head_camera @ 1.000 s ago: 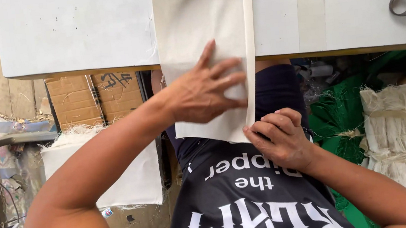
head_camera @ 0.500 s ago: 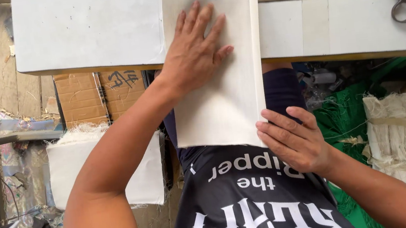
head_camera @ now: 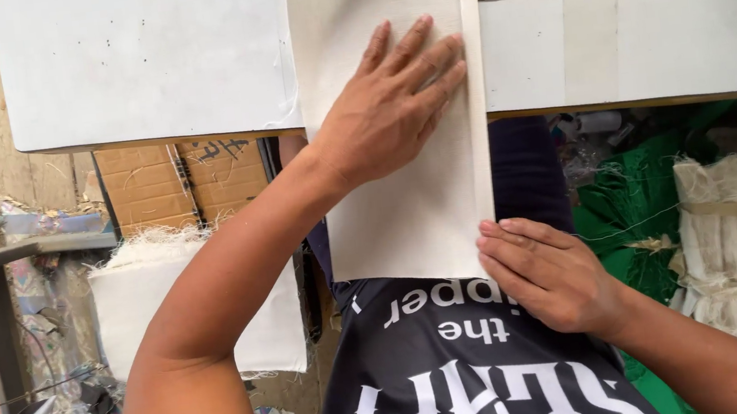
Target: Folding the edges of white fabric pieces and aligning them on a sewing machine table
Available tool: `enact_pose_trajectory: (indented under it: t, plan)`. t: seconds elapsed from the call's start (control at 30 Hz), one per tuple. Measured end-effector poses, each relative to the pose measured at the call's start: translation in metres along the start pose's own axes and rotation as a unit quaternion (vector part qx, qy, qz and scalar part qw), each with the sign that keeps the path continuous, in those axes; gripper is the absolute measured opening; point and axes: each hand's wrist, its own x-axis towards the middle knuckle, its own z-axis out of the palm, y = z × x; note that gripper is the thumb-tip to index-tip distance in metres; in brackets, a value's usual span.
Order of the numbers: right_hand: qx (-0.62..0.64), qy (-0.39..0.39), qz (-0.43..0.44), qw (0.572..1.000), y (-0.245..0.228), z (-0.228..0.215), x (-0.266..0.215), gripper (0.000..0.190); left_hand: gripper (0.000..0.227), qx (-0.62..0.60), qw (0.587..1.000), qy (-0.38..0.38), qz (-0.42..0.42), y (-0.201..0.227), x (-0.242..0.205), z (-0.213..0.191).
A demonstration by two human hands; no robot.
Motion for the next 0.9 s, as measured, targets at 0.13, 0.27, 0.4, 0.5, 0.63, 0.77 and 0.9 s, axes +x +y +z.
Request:
enact_pose_trajectory:
  t: [0.13,0.27,0.4,0.5,0.63,0.77,0.9]
  plan:
    - [0.020,0.001,0.007,1.000,0.000,-0.003,-0.008,0.016,0.042,0.014,0.999,-0.001,0.041,0.001,-0.010,0.003]
    - [0.022,-0.029,0.022,0.999,-0.007,-0.002,-0.009,0.017,0.047,-0.002,0.998,-0.035,0.055,0.001,-0.013,-0.005]
    - [-0.014,-0.033,0.045,0.998,-0.011,-0.005,-0.004,0.016,0.066,-0.010,0.995,-0.087,0.043,0.008,-0.014,-0.009]
    - [0.004,-0.033,0.060,0.998,-0.009,-0.003,-0.007,0.015,0.061,-0.013,0.996,-0.077,0.039,0.009,-0.016,-0.009]
    - [0.046,-0.025,0.083,0.995,-0.005,-0.003,0.004,0.014,0.057,0.004,0.996,-0.082,0.031,0.010,-0.015,-0.022]
    - [0.059,-0.039,0.114,0.991,0.008,0.000,0.007,0.014,0.061,-0.027,0.996,-0.080,0.013,-0.006,-0.006,-0.028]
    - [0.072,-0.053,0.108,0.990,0.031,0.003,0.016,0.020,0.051,-0.045,0.997,-0.057,0.008,-0.031,0.010,-0.032]
